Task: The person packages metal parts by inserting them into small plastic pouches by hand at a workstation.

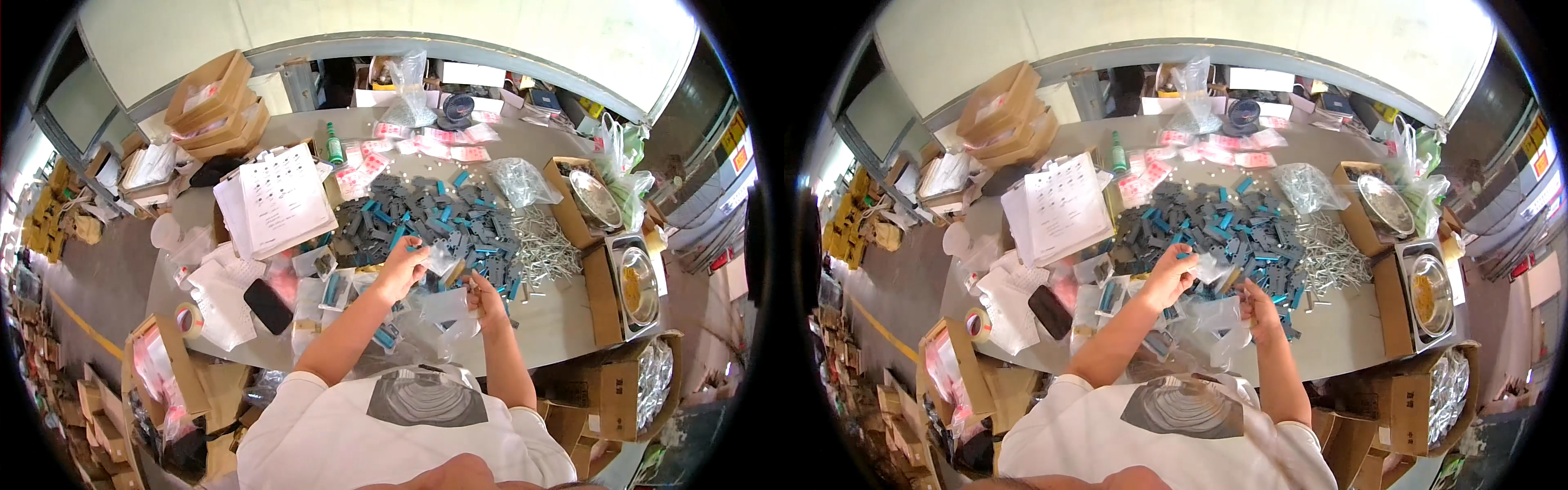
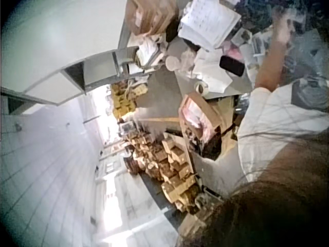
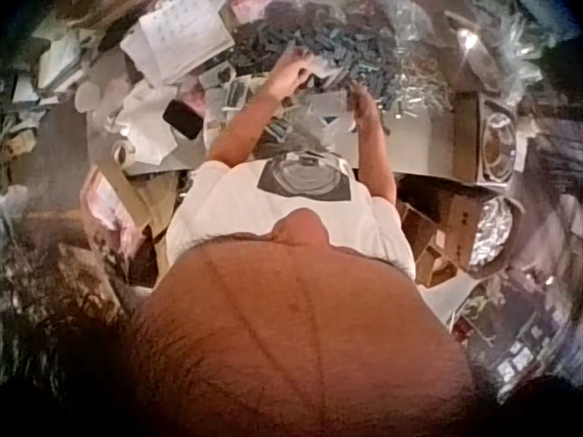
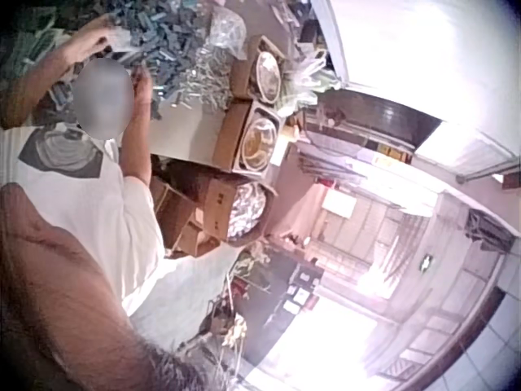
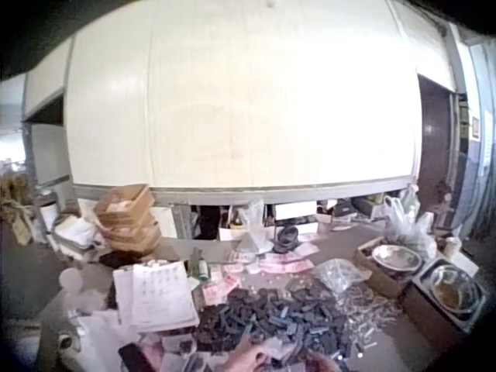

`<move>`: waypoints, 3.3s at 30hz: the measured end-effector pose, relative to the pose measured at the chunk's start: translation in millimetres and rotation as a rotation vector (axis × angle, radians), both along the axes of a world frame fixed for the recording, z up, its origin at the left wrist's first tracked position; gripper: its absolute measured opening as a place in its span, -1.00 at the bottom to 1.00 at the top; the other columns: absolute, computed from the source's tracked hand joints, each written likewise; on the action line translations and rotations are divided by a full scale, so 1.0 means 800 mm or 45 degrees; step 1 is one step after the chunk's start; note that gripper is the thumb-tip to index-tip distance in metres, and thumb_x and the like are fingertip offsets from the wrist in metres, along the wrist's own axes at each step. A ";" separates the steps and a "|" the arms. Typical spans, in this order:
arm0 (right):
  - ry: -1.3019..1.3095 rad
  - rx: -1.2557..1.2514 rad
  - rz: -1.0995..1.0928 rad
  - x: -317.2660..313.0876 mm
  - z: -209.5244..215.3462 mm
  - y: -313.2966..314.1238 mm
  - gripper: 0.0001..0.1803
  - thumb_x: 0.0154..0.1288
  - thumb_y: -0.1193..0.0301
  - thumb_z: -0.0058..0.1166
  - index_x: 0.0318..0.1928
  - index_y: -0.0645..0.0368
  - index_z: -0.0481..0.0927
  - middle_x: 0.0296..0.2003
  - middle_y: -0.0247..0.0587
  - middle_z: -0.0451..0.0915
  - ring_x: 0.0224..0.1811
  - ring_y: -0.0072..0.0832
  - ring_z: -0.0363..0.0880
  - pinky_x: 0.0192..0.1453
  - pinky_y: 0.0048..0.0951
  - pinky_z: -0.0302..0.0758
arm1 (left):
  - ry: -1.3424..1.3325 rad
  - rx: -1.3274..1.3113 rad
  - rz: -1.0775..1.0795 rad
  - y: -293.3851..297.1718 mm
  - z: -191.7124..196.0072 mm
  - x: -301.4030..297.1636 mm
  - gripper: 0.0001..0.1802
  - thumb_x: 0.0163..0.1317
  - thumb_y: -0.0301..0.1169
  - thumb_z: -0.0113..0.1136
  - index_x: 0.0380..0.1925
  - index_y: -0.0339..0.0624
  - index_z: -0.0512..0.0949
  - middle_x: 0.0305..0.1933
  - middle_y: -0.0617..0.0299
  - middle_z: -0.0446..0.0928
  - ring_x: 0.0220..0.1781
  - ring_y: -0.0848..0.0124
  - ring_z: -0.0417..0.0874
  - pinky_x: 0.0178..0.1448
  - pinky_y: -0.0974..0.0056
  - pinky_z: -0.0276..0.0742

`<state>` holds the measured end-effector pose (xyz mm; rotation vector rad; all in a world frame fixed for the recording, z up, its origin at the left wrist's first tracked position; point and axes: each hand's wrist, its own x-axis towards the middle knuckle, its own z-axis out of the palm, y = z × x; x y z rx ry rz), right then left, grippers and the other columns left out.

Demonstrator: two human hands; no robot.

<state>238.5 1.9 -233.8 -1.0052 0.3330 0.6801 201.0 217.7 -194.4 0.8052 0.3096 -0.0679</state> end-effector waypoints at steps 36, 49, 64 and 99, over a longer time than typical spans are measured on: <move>-0.979 -0.297 0.602 0.004 0.067 0.069 -0.57 0.14 0.37 0.18 0.00 0.27 0.45 -0.34 -0.37 0.49 -0.41 -0.64 0.38 -0.35 -0.54 0.36 | -0.407 1.643 -0.295 0.025 0.009 -0.097 -0.38 -0.06 -0.44 0.28 0.07 -0.20 0.31 -0.30 0.05 0.57 -0.26 0.19 0.61 -0.21 0.22 0.46; -1.156 -0.670 0.664 -0.001 0.068 0.065 -0.81 0.20 0.39 0.08 -0.43 0.28 0.53 -0.66 -0.43 0.39 -0.60 -0.71 0.28 -0.53 -0.57 0.24 | -0.718 2.203 -0.228 -0.020 0.006 -0.046 -0.69 0.18 -0.26 0.04 -0.65 -0.22 0.49 -0.67 -0.02 0.44 -0.56 0.02 0.50 -0.49 0.02 0.36; -0.032 0.401 -0.312 0.068 -0.046 0.019 -0.84 0.20 0.35 0.11 -0.33 0.12 0.43 -0.45 -0.26 0.47 -0.56 -0.47 0.43 -0.70 -0.60 0.29 | 0.152 -0.311 -0.183 -0.030 -0.018 0.010 -0.36 0.23 -0.38 0.08 0.26 -0.04 0.04 -0.05 0.11 0.47 -0.14 0.30 0.59 -0.15 0.18 0.58; -1.671 -0.709 0.737 -0.003 0.120 0.084 -0.54 -0.03 0.33 0.29 -0.05 0.12 0.54 -0.08 -0.07 0.46 -0.14 -0.18 0.51 -0.05 -0.36 0.43 | -0.461 1.712 0.051 0.052 0.027 -0.070 -0.91 0.05 -0.56 0.05 -0.40 -0.31 0.42 -0.39 0.01 0.46 -0.38 0.18 0.50 -0.28 0.26 0.39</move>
